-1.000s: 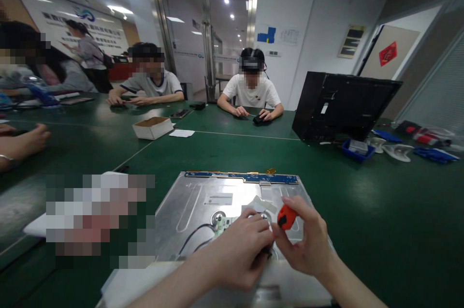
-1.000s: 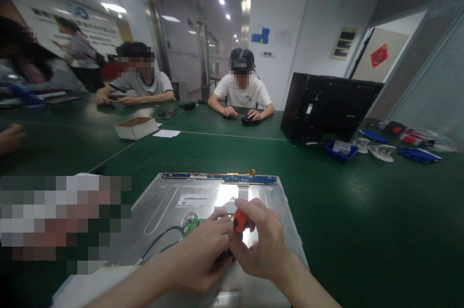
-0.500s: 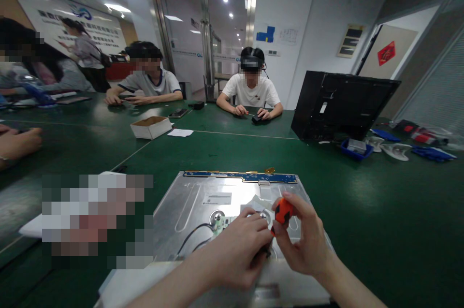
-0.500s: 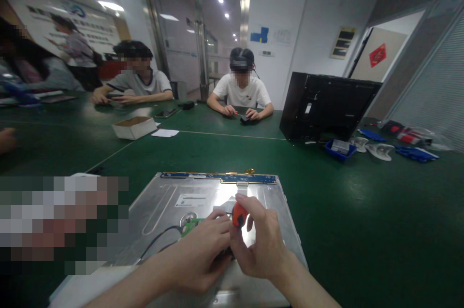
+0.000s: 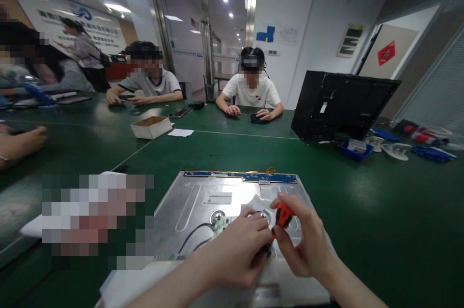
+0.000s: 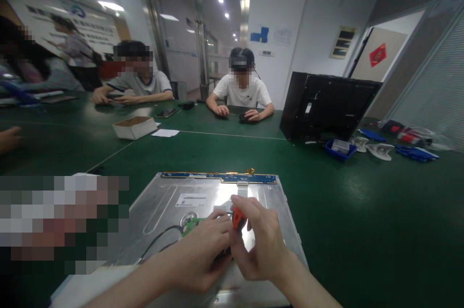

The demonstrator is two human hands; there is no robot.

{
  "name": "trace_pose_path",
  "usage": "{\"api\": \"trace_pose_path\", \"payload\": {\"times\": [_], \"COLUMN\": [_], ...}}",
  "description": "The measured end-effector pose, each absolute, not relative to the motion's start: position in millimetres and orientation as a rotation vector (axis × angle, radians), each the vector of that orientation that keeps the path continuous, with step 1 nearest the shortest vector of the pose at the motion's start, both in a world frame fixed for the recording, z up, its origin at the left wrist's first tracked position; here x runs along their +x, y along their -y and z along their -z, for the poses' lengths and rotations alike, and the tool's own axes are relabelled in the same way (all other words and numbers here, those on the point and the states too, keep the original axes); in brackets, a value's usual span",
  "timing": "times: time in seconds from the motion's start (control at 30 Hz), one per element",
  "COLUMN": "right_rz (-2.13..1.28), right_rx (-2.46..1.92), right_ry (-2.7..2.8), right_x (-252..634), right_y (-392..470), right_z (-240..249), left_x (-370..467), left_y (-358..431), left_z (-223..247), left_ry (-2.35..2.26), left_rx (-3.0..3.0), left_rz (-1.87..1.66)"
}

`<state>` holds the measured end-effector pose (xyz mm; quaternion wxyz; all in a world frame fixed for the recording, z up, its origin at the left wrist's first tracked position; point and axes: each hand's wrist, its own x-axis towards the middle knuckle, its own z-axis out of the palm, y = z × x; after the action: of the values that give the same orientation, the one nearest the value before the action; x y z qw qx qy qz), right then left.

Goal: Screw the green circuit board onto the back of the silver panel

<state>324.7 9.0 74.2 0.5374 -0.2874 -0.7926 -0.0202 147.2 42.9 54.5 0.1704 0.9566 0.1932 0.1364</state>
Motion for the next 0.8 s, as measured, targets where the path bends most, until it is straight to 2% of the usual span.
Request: {"api": "trace_pose_path", "payload": {"times": [0.5,0.8], "right_rz": [0.188,0.035], "right_rx": [-0.753,-0.690], "right_ry": [1.848,1.909], "right_x": [323.6,325.2], "right_y": [-12.5,-8.8], "right_z": [-69.8,-75.5], "left_x": [146.5,148.1], "left_y": [-44.3,-44.2], "left_z": [-52.6,-55.0], "left_ry": [-0.531,-0.551], "left_rx": [2.710,2.729], "left_rz": [-0.374,-0.338]}}
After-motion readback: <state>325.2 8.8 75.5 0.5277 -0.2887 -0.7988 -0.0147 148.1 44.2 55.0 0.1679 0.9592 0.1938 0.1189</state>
